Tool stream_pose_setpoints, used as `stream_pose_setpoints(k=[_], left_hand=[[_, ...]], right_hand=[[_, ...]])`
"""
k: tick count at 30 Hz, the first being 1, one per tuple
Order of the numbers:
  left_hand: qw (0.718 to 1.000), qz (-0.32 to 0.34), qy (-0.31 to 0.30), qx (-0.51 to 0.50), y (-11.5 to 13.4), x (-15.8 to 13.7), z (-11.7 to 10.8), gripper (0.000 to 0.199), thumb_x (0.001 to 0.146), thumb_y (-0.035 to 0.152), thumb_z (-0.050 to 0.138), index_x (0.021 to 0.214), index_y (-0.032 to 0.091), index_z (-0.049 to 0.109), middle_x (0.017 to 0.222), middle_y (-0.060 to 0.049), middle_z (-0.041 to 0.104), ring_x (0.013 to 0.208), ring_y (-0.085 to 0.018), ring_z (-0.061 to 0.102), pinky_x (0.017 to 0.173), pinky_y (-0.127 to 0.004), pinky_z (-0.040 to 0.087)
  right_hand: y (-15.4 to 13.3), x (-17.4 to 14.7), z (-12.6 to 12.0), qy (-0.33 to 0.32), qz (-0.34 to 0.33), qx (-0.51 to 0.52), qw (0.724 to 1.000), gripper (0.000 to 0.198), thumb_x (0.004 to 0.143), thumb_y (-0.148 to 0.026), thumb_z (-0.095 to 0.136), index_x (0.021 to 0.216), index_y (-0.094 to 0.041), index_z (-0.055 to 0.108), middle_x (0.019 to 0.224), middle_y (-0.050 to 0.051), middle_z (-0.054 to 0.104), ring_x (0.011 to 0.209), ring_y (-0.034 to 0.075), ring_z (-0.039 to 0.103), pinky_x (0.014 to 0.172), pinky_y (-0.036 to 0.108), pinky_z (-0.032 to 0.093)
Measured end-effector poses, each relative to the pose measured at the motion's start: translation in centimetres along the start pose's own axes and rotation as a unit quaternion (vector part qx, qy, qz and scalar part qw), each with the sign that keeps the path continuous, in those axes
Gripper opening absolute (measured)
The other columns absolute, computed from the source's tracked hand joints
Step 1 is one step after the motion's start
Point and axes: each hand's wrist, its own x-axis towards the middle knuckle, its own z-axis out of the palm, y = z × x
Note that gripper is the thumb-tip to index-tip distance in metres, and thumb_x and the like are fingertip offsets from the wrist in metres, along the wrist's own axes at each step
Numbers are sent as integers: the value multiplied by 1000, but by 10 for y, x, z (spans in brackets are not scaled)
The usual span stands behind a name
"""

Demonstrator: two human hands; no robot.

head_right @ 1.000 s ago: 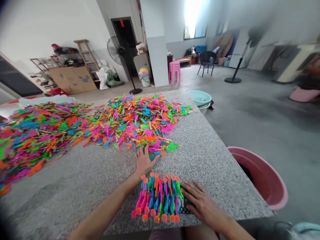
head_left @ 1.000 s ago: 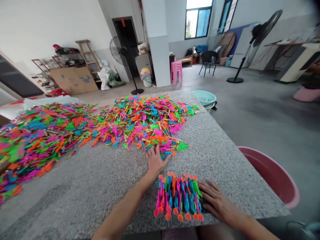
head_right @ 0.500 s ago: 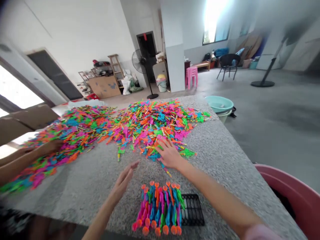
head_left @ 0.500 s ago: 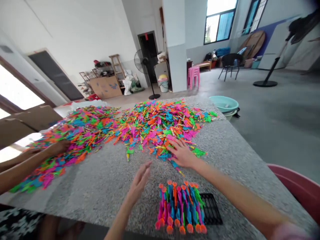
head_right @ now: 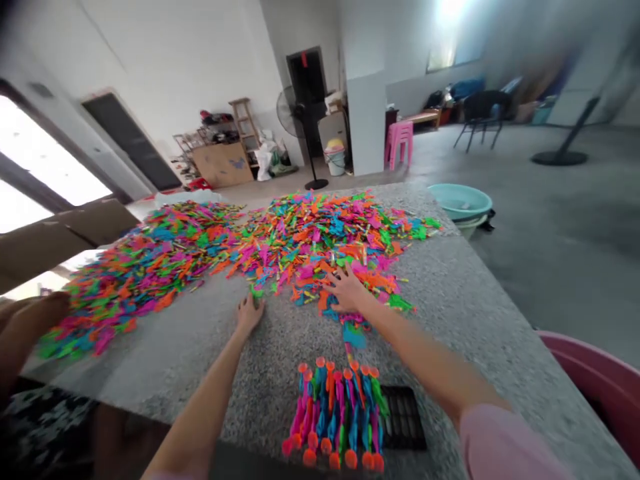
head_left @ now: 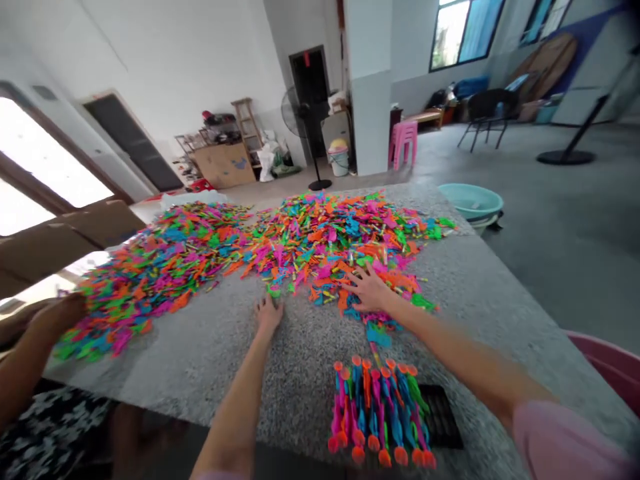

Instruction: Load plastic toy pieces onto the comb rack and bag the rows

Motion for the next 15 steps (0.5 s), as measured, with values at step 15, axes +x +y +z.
stream_pose_setpoints(k=[15], left_hand=[[939,204,-275,-32,119,-122,-9,58,94,53,42,137,14,52,123,-16,64,121,-34,56,99,-44,42]], right_hand=[[-36,-141,-19,-55,-52,68,995,44,96,-37,50,138,-25,51,153,8,40,143,31,29,115,60,10]])
